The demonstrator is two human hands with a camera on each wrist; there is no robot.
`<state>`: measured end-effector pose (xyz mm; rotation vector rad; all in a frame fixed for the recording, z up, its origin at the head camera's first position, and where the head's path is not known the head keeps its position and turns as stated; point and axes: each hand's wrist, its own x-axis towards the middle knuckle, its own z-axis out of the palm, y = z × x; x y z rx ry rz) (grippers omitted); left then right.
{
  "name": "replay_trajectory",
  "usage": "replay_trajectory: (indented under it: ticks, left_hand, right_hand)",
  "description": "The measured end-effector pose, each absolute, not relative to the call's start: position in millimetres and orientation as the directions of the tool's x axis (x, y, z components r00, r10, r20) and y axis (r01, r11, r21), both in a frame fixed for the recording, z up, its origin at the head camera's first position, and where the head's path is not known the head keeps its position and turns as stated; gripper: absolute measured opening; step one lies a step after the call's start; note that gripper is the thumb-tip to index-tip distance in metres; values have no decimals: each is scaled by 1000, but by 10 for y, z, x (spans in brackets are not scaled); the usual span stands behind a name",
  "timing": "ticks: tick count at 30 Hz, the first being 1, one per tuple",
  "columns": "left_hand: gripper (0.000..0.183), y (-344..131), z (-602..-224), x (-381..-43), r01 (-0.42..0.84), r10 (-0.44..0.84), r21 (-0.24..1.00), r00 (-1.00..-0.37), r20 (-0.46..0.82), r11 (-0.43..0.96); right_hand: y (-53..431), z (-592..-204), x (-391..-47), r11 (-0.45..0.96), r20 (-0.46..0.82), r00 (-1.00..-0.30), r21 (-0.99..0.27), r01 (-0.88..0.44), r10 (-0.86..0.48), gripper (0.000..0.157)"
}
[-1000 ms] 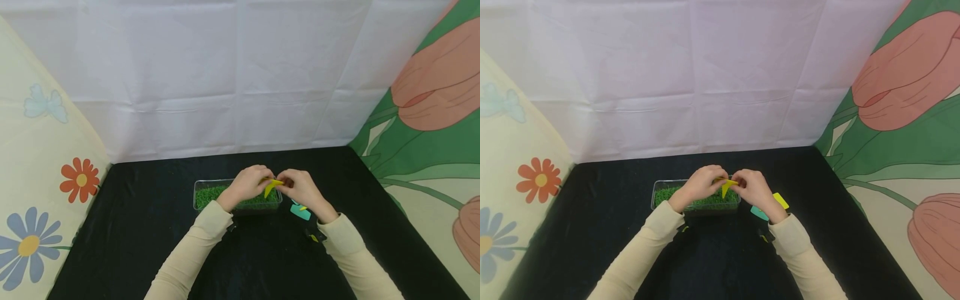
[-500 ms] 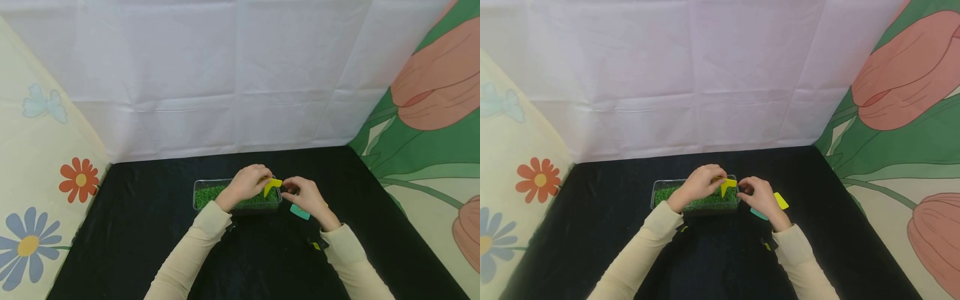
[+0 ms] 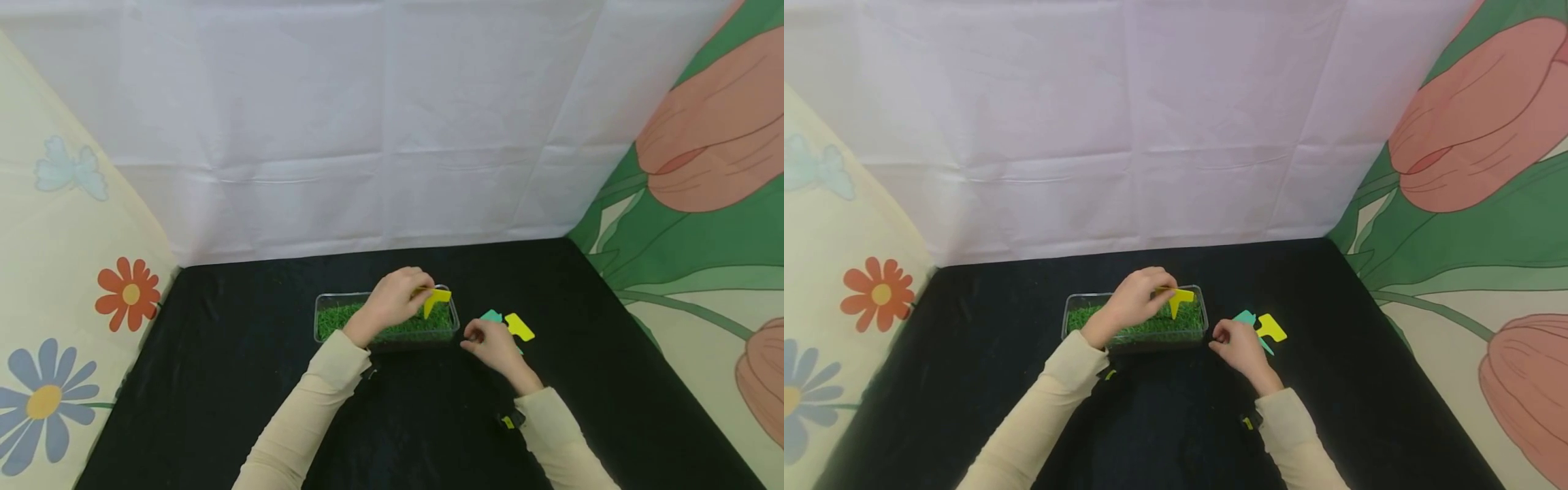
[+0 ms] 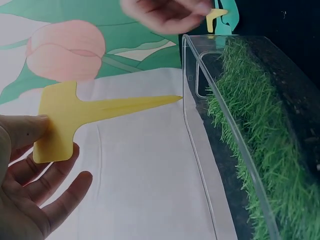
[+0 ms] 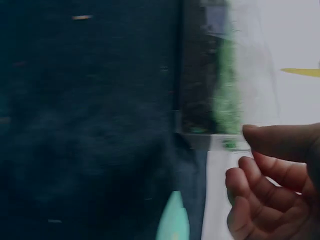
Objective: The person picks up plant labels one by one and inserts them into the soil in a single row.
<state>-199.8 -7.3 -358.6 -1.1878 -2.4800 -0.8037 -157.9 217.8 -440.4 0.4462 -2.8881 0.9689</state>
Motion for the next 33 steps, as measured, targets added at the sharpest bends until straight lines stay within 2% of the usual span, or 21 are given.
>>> replay_trajectory:
  ticks: [6, 9, 27, 33]
  left_hand:
    - [9, -99, -3594, -1999, 780, 613, 369, -625, 483, 505]
    - [9, -117, -3593, -2000, 779, 608, 373, -627, 488, 504]
    - [8, -308, -3587, -2001, 765, 569, 367, -641, 515, 530]
    - [9, -360, -3581, -1992, 746, 559, 377, -663, 497, 549]
  right_hand:
    - [2171, -4549, -1535, 792, -13, -957, -566, -231, -289, 12]
    - [2164, -4587, -1511, 786, -45, -950, -574, -229, -309, 12]
    - [2172, -4618, -1498, 774, -71, -949, -598, -207, -308, 11]
    - [2169, -4616, -1479, 771, -64, -949, -601, -209, -308, 11]
